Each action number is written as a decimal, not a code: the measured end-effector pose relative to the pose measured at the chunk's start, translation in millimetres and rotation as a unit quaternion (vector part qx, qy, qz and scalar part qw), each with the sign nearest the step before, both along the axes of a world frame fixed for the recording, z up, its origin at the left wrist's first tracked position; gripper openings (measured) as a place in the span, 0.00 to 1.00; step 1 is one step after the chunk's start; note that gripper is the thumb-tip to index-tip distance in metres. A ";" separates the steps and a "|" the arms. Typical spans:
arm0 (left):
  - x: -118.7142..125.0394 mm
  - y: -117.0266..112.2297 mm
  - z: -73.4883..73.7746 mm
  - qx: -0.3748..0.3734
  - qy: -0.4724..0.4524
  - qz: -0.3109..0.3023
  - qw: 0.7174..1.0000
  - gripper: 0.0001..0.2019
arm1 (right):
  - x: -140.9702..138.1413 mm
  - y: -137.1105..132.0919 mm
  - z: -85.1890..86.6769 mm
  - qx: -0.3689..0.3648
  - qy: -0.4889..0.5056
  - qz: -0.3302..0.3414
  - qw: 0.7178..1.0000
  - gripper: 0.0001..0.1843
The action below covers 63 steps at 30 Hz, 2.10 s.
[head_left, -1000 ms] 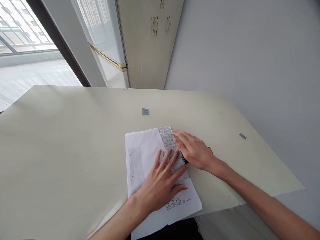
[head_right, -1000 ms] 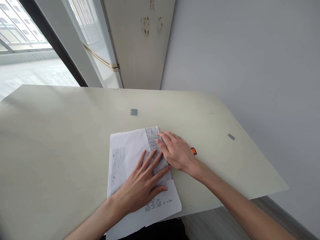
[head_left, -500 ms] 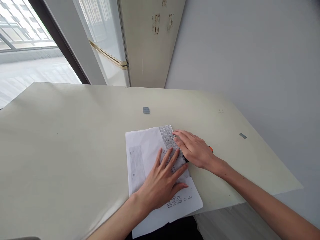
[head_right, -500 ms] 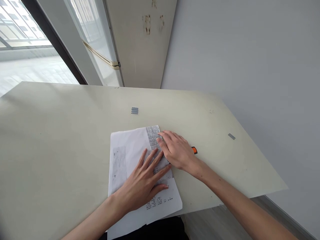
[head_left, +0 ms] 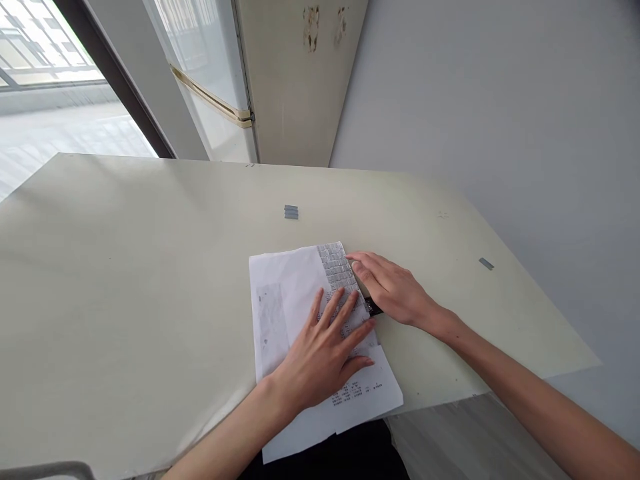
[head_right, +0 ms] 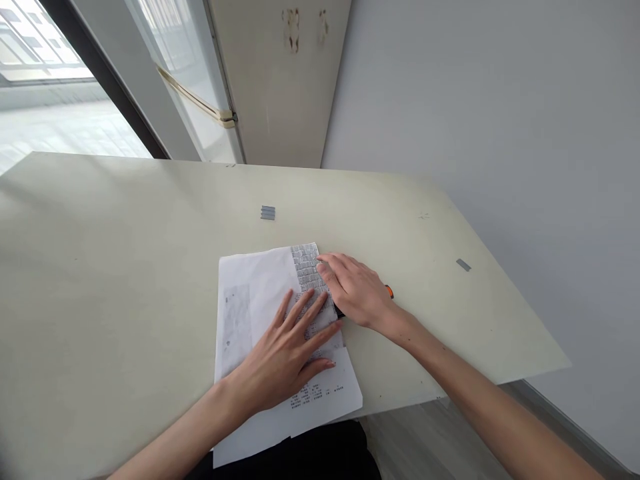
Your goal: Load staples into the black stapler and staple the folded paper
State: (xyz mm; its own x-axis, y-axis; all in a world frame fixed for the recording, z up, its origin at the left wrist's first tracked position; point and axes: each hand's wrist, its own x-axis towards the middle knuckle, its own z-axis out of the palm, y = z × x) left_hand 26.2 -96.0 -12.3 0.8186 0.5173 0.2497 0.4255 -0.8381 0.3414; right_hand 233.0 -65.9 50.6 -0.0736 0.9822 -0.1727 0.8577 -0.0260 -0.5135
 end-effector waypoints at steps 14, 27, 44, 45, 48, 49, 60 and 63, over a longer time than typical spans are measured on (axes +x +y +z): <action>2.7 -2.2 -0.7 -0.003 0.004 0.004 1.000 0.27 | -3.6 -1.4 -3.2 0.014 -0.034 0.004 0.999 0.28; 4.1 -4.3 -2.3 -0.012 0.000 0.007 1.000 0.28 | -7.6 -6.5 -13.5 0.078 -0.114 0.033 0.990 0.31; 3.8 0.2 -3.1 -0.010 0.007 0.004 1.000 0.27 | -4.3 1.8 -12.4 0.042 -0.050 0.023 0.998 0.30; 3.0 1.1 -2.8 -0.009 0.007 0.004 1.000 0.27 | 0.6 2.0 -9.2 0.031 -0.012 0.007 0.999 0.30; 0.3 3.7 0.4 -0.009 0.014 0.006 1.000 0.26 | 18.3 -1.2 -4.2 0.039 0.073 -0.020 0.996 0.29; -0.8 4.5 1.7 -0.010 0.020 0.007 1.000 0.26 | 25.0 -3.4 -4.3 0.047 0.090 -0.019 0.995 0.29; -15.8 11.5 8.3 -0.008 0.050 0.012 0.999 0.26 | 102.7 -44.6 -33.7 0.057 0.134 -0.065 0.987 0.27; -17.8 13.3 8.6 0.000 0.052 0.017 0.999 0.28 | 113.0 -53.2 -42.7 0.063 0.137 -0.078 0.986 0.27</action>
